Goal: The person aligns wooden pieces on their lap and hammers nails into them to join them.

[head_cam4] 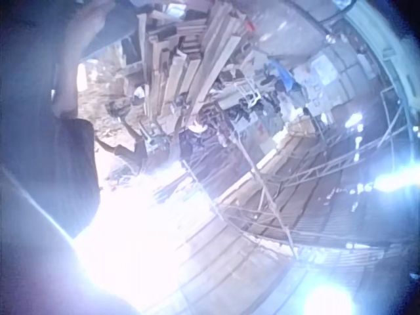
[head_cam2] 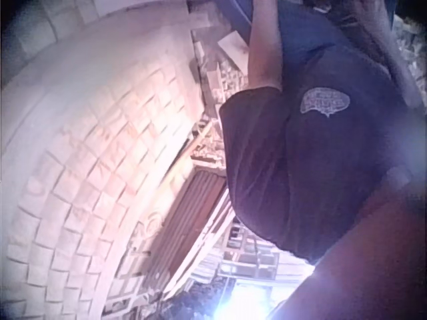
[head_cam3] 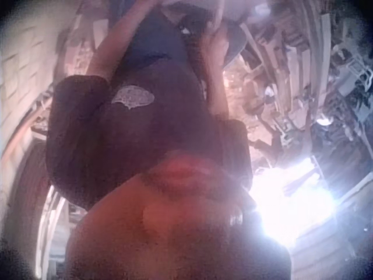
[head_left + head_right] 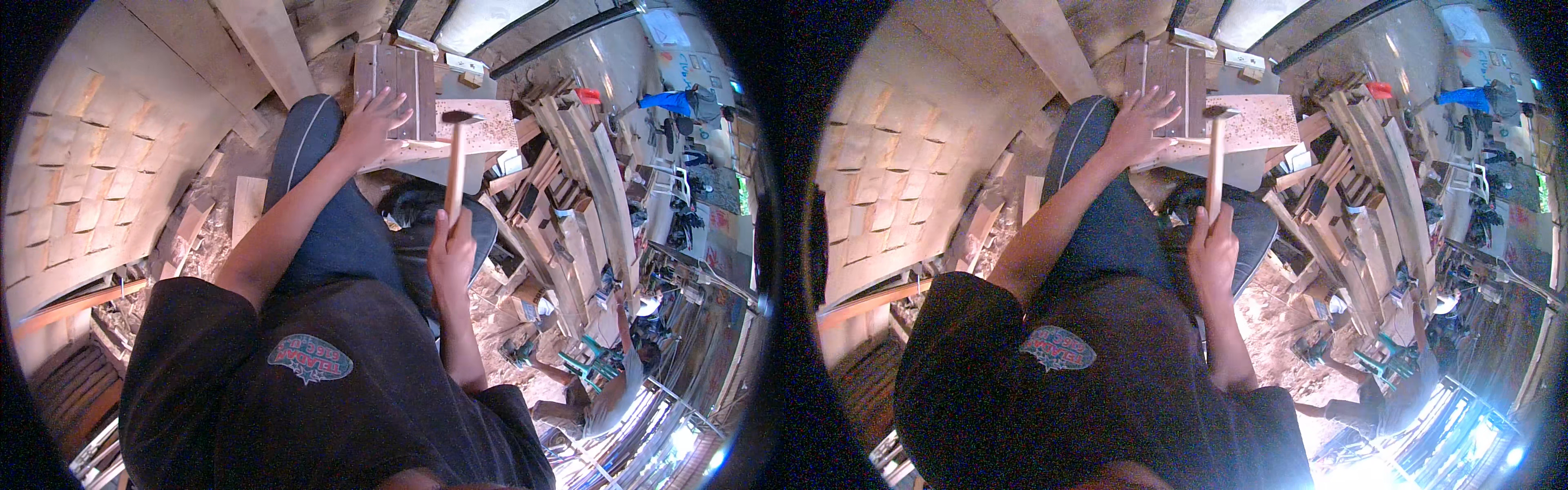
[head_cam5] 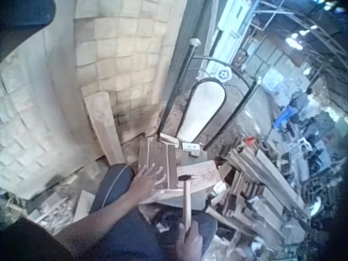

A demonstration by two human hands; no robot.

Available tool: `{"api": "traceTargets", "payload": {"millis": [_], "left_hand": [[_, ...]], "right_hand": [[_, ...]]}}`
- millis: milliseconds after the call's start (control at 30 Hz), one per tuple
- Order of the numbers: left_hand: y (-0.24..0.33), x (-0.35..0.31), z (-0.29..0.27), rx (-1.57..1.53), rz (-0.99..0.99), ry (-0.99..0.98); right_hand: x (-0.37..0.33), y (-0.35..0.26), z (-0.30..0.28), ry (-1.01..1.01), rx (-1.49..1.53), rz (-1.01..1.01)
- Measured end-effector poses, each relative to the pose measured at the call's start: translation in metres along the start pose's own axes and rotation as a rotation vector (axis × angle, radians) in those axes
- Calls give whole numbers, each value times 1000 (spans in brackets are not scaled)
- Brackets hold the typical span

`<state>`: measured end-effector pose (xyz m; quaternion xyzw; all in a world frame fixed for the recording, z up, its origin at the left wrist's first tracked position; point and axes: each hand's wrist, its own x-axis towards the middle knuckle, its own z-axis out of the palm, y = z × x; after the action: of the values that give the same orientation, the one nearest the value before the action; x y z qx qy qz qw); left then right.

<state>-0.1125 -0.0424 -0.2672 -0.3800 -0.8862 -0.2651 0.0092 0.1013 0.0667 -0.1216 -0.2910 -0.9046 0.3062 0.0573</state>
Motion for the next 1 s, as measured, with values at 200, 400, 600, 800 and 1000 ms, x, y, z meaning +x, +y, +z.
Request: {"api": "traceTargets", "payload": {"millis": [200, 400, 600, 800, 1000], "left_hand": [[5, 1, -10, 60, -27, -91], [0, -2, -6, 73, -26, -51], [0, 2, 0, 48, -27, -21], [0, 2, -2, 84, -22, -67], [0, 0, 2, 66, -3, -28]], "right_hand": [[9, 34, 18, -8, -68, -69], [3, 20, 17, -50, 30, 56], [14, 4, -3, -30, 35, 75], [19, 37, 19, -116, -156, 21], [12, 37, 21, -22, -30, 17]]}}
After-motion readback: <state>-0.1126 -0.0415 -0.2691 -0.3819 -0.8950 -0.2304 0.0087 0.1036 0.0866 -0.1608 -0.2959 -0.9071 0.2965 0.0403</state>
